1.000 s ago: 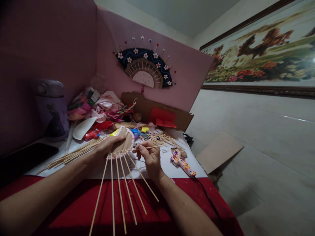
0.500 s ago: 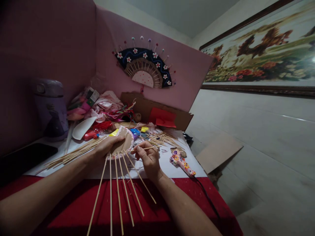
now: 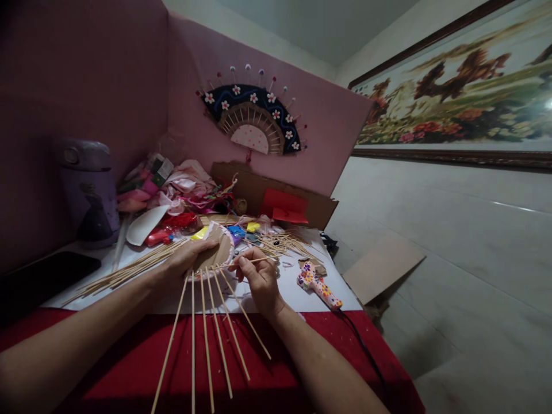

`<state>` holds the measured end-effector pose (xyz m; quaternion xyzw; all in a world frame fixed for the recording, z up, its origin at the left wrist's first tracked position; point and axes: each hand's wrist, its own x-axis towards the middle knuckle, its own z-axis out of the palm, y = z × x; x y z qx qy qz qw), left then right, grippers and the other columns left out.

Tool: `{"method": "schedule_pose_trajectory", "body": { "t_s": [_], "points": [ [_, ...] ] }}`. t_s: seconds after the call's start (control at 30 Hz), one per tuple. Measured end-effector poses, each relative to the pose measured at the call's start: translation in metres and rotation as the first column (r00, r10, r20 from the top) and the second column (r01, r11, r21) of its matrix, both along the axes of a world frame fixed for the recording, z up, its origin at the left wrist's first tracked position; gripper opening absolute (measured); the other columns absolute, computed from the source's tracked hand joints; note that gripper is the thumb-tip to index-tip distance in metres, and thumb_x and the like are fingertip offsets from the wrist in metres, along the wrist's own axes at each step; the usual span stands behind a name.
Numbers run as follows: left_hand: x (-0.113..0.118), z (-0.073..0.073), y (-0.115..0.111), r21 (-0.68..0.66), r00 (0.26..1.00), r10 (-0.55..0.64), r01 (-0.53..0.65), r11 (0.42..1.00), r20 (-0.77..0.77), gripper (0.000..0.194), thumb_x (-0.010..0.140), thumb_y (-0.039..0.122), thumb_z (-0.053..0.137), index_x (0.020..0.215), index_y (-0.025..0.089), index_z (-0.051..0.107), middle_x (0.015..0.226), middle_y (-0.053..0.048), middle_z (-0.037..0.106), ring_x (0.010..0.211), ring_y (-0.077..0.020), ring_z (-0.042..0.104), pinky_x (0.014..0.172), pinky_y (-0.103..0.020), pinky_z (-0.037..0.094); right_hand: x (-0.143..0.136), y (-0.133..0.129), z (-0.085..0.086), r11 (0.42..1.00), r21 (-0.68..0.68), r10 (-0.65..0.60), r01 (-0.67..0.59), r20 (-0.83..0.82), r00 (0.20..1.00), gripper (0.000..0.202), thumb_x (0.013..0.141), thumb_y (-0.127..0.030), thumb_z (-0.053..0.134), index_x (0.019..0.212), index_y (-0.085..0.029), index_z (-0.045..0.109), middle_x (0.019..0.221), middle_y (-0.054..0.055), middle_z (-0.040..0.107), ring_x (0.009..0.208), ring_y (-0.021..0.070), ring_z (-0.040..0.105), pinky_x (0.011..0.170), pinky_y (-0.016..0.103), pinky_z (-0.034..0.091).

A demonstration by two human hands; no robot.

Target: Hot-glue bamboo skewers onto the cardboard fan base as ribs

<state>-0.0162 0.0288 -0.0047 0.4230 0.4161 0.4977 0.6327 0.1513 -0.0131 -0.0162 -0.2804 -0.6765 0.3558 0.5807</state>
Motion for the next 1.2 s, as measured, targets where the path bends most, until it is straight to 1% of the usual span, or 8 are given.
{"method": "schedule_pose_trajectory", "body": {
  "t_s": [0.13, 0.33, 0.53, 0.67, 0.77, 0.87, 1.0, 1.2],
  "points": [
    [-0.0006, -0.0018, 0.0035, -0.015, 0.999, -0.033, 0.033, 0.999, 0.006, 0.024, 0.067, 0.029, 0.064, 0.078, 0.008, 0.066, 0.064, -0.01, 0.068, 0.052, -0.0177, 0.06, 0.049, -0.026, 0.043, -0.0003, -0.0018, 0.001, 0.999, 0.009, -0.031, 0.031, -0.018, 0.999, 0.016, 0.084, -0.028, 0.054, 0.074, -0.017, 0.061, 0.067, 0.001, 0.064, 0.054, 0.0116, 0.051, 0.056, 0.027, 0.042],
    [0.0002, -0.0006, 0.0028, -0.078, 1.0, -0.019, 0.02, 0.997, 0.01, 0.03, 0.067, 0.032, 0.062, 0.086, 0.008, 0.066, 0.062, -0.009, 0.067, 0.048, -0.0185, 0.059, 0.046, -0.027, 0.043, -0.0006, -0.0026, 0.0019, 0.999, 0.018, -0.05, 0.05, -0.02, 0.999, 0.017, 0.083, -0.029, 0.054, 0.073, -0.017, 0.06, 0.067, 0.002, 0.064, 0.053, 0.0117, 0.051, 0.055, 0.027, 0.042],
    [0.0013, 0.0014, -0.0004, -0.084, 1.0, 0.016, -0.016, 0.996, 0.008, 0.024, 0.068, 0.029, 0.062, 0.08, 0.01, 0.065, 0.059, -0.008, 0.066, 0.046, -0.0179, 0.058, 0.046, -0.027, 0.042, -0.001, -0.002, 0.0015, 0.998, 0.008, -0.065, 0.065, -0.032, 0.997, 0.018, 0.083, -0.031, 0.054, 0.073, -0.018, 0.061, 0.067, 0.002, 0.063, 0.054, 0.0127, 0.051, 0.054, 0.027, 0.042],
    [0.0013, 0.0009, -0.0019, -0.045, 1.0, 0.001, 0.0, 0.999, 0.016, 0.021, 0.069, 0.029, 0.061, 0.076, 0.01, 0.065, 0.058, -0.008, 0.066, 0.047, -0.0171, 0.058, 0.05, -0.028, 0.044, -0.0004, -0.0022, 0.0014, 0.998, 0.014, -0.061, 0.061, -0.021, 0.998, 0.017, 0.084, -0.03, 0.054, 0.073, -0.018, 0.061, 0.067, 0.002, 0.063, 0.054, 0.0123, 0.051, 0.054, 0.027, 0.042],
    [0.0011, 0.0009, -0.0017, -0.062, 1.0, 0.002, -0.001, 0.998, 0.018, 0.02, 0.069, 0.029, 0.061, 0.074, 0.01, 0.065, 0.058, -0.009, 0.066, 0.047, -0.0174, 0.058, 0.051, -0.028, 0.045, 0.0001, -0.0024, 0.0018, 0.997, 0.031, -0.066, 0.066, -0.003, 0.998, 0.018, 0.084, -0.03, 0.053, 0.073, -0.018, 0.061, 0.067, 0.002, 0.063, 0.054, 0.0122, 0.051, 0.053, 0.027, 0.043],
    [0.0015, 0.0023, -0.0015, -0.077, 1.0, 0.001, 0.001, 0.997, 0.029, 0.019, 0.069, 0.029, 0.062, 0.073, 0.01, 0.064, 0.057, -0.009, 0.065, 0.046, -0.0175, 0.058, 0.051, -0.028, 0.045, 0.0002, -0.0025, 0.0021, 0.997, 0.027, -0.071, 0.071, 0.006, 0.997, 0.018, 0.084, -0.031, 0.054, 0.073, -0.018, 0.06, 0.067, 0.002, 0.063, 0.054, 0.0122, 0.051, 0.054, 0.027, 0.043],
    [0.0023, 0.0039, -0.0011, -0.089, 1.0, 0.004, -0.004, 0.996, 0.005, 0.019, 0.07, 0.027, 0.059, 0.076, 0.01, 0.065, 0.059, -0.01, 0.066, 0.047, -0.0182, 0.058, 0.047, -0.027, 0.043, 0.0, -0.002, 0.0019, 0.997, 0.015, -0.071, 0.071, 0.024, 0.997, 0.018, 0.084, -0.031, 0.054, 0.074, -0.018, 0.06, 0.066, 0.002, 0.064, 0.053, 0.0118, 0.05, 0.053, 0.026, 0.042],
    [0.0015, 0.0021, -0.0004, -0.047, 1.0, 0.0, -0.001, 0.999, -0.002, 0.023, 0.065, 0.03, 0.064, 0.075, 0.009, 0.066, 0.06, -0.009, 0.067, 0.047, -0.018, 0.058, 0.046, -0.027, 0.041, 0.0, -0.0004, 0.0008, 0.998, 0.007, -0.058, 0.057, 0.021, 0.998, 0.017, 0.084, -0.031, 0.054, 0.075, -0.018, 0.06, 0.067, 0.002, 0.064, 0.054, 0.012, 0.051, 0.054, 0.026, 0.043]
  ]
}}
